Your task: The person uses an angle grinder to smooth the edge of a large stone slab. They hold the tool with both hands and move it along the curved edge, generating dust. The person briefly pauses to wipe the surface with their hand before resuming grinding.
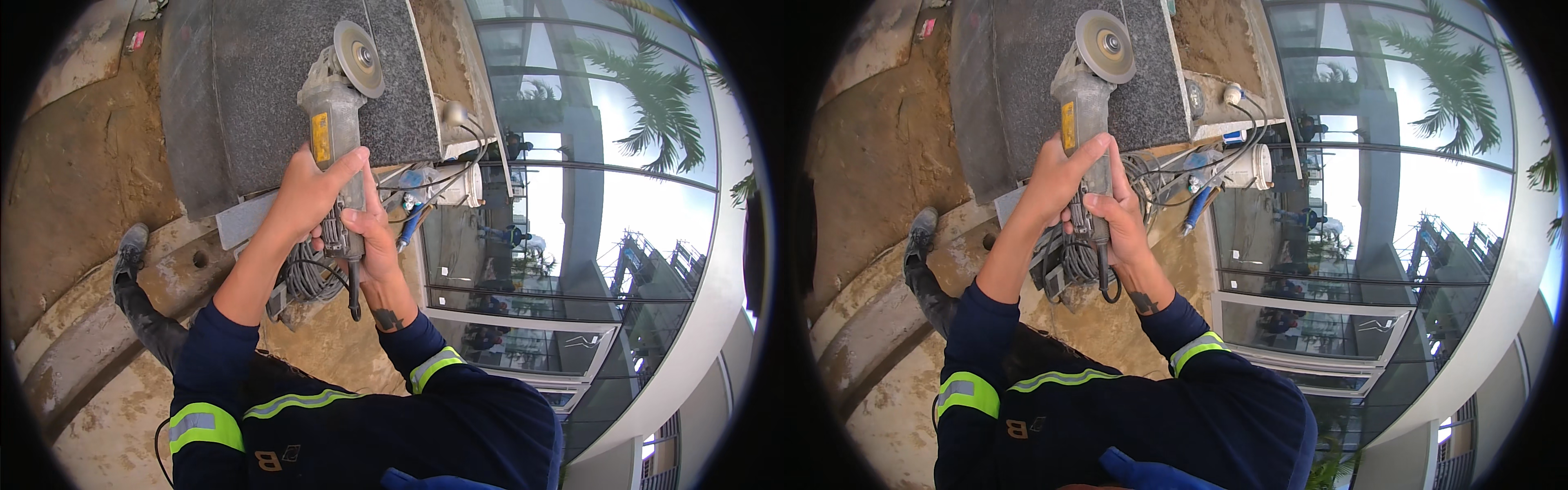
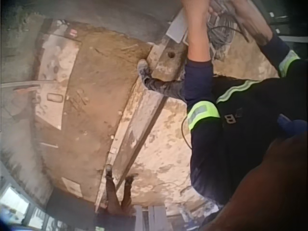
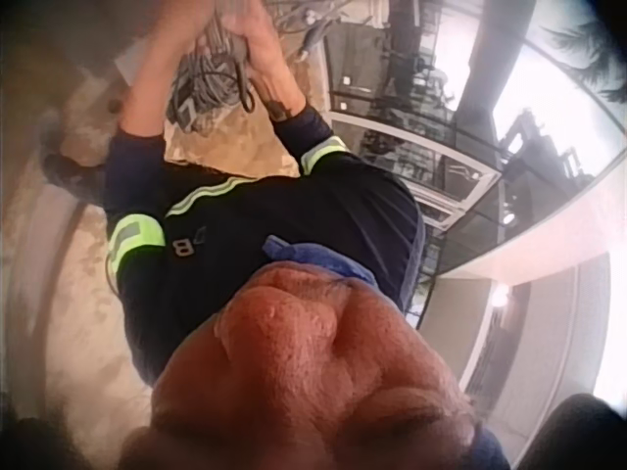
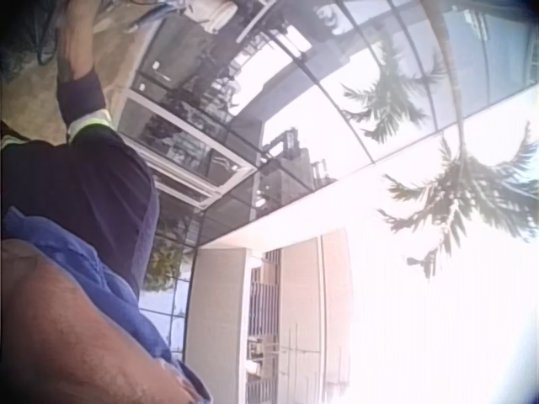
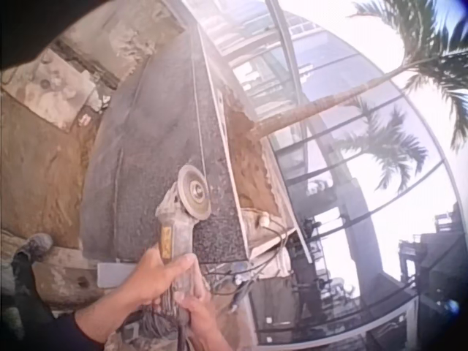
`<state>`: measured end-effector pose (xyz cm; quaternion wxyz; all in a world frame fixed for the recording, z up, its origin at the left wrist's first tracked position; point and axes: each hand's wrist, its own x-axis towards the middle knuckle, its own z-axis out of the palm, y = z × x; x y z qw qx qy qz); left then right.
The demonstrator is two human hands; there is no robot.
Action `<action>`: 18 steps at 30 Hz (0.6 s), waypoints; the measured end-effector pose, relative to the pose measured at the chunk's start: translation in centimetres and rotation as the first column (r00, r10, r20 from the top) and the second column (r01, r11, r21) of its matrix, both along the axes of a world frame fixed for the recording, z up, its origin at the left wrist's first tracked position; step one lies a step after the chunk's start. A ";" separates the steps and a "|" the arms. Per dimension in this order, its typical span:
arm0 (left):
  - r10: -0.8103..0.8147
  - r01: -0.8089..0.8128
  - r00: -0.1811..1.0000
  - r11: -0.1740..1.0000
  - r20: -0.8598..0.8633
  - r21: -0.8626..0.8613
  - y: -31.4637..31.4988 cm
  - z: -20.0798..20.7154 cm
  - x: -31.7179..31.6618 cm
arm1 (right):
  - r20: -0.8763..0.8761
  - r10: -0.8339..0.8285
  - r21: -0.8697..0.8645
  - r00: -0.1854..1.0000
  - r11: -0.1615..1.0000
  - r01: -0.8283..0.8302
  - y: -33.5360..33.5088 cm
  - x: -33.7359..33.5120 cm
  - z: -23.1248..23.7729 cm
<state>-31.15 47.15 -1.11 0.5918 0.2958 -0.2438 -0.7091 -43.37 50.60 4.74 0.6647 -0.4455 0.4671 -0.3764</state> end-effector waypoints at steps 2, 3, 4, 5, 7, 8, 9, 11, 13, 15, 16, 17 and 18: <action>0.028 -0.029 0.999 0.999 -0.025 -0.019 0.3 -0.4 -0.4 | -0.014 -0.003 0.009 1.000 1.000 0.004 0.5 0.0 0.1; 0.036 -0.038 0.998 0.999 -0.049 -0.026 0.5 -0.5 -0.6 | -0.015 -0.006 0.016 1.000 1.000 0.007 0.7 -0.1 0.1; 0.045 -0.047 0.996 0.998 -0.072 -0.033 0.7 -0.5 -0.7 | -0.015 -0.008 0.023 1.000 1.000 0.009 1.0 -0.2 0.1; 0.040 -0.042 0.997 0.999 -0.063 -0.020 1.0 -0.4 -0.8 | -0.028 -0.006 0.024 1.000 1.000 0.007 1.3 -0.5 0.0; 0.035 -0.035 0.999 0.999 -0.042 0.004 1.7 0.1 -0.7 | -0.051 0.003 0.023 0.999 1.000 -0.002 1.5 -1.2 -0.3; 0.023 -0.023 0.999 1.000 -0.025 0.004 1.8 0.1 -0.6 | -0.046 -0.001 0.027 0.999 1.000 0.002 1.7 -1.2 -0.2; 0.007 -0.007 1.000 1.000 -0.011 0.002 2.0 0.0 -0.6 | -0.045 -0.008 0.030 0.999 1.000 0.009 1.8 -1.0 -0.1; -0.003 0.003 1.000 1.000 0.000 -0.003 2.2 0.2 -0.6 | -0.041 -0.010 0.032 0.999 0.999 0.011 2.0 -1.1 0.0; 0.008 -0.008 1.000 1.000 -0.005 -0.010 2.5 0.5 -0.6 | -0.036 0.002 0.031 0.999 1.000 -0.001 2.1 -1.4 -0.1; 0.049 -0.049 0.999 0.999 -0.016 -0.020 2.6 0.6 -0.9 | -0.049 -0.005 0.034 0.999 0.999 0.007 2.2 -1.5 0.1; 0.069 -0.070 0.997 0.997 -0.022 -0.025 2.5 0.5 -1.0 | -0.056 -0.009 0.036 0.998 0.999 0.011 2.2 -1.4 0.1; 0.070 -0.071 0.997 0.997 -0.020 -0.031 2.5 0.4 -1.1 | -0.059 -0.012 0.037 0.998 0.999 0.014 2.2 -1.3 0.2; 0.071 -0.072 0.997 0.997 -0.019 -0.038 2.4 0.2 -1.2 | -0.062 -0.015 0.039 0.998 0.999 0.017 2.3 -1.2 0.3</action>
